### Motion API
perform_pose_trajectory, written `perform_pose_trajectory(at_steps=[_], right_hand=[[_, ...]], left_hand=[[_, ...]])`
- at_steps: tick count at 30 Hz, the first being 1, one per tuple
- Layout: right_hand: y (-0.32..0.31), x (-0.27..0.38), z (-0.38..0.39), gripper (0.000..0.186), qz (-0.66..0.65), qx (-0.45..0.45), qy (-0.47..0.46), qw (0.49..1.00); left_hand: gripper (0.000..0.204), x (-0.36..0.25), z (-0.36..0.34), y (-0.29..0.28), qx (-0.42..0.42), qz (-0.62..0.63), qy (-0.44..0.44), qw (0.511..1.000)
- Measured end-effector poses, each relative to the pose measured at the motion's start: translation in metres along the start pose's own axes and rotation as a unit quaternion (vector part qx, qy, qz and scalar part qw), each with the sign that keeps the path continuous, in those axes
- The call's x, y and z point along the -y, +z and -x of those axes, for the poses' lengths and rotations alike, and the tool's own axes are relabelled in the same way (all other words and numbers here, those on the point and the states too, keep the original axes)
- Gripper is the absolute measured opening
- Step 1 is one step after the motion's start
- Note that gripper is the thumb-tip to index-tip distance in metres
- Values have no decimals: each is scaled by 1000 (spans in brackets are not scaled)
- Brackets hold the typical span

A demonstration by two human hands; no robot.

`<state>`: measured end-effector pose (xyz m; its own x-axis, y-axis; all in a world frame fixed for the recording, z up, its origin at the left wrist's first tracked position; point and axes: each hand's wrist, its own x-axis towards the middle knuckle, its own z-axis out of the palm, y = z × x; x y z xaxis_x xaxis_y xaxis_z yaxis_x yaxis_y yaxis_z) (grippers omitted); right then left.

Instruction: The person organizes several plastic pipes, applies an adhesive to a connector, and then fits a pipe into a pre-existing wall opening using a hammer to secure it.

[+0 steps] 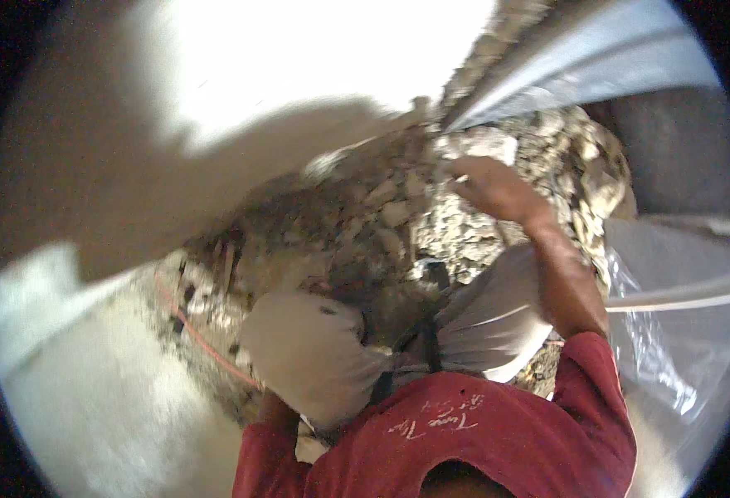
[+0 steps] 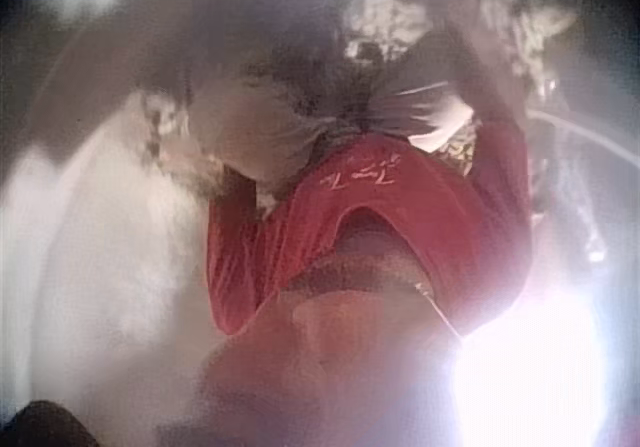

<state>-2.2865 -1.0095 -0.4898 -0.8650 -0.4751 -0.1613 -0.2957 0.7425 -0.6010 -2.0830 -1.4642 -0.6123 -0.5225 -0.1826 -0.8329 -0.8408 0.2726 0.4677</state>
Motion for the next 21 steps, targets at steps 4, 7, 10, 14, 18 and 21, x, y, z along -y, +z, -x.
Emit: perform_pose_trajectory(at_steps=[4,7,10,14,18,21], right_hand=[[-3,35,4,22,11,124,58,990],[-12,58,12,17,-4,116,-32,993],[-13,60,28,18,-66,58,-1,996],[-40,62,36,15,21,2,55,998],[-58,59,53,11,23,-136,82,987],[-46,59,52,13,59,-244,98,963]], left_hand=[[56,-132,-7,5,29,93,103,990],[56,-226,19,6,76,108,177,975],[56,-305,61,26,175,-54,343,921],[50,-380,124,96,237,-422,475,735],[44,-362,129,175,199,-645,478,561],[30,-332,83,164,167,-656,503,537]])
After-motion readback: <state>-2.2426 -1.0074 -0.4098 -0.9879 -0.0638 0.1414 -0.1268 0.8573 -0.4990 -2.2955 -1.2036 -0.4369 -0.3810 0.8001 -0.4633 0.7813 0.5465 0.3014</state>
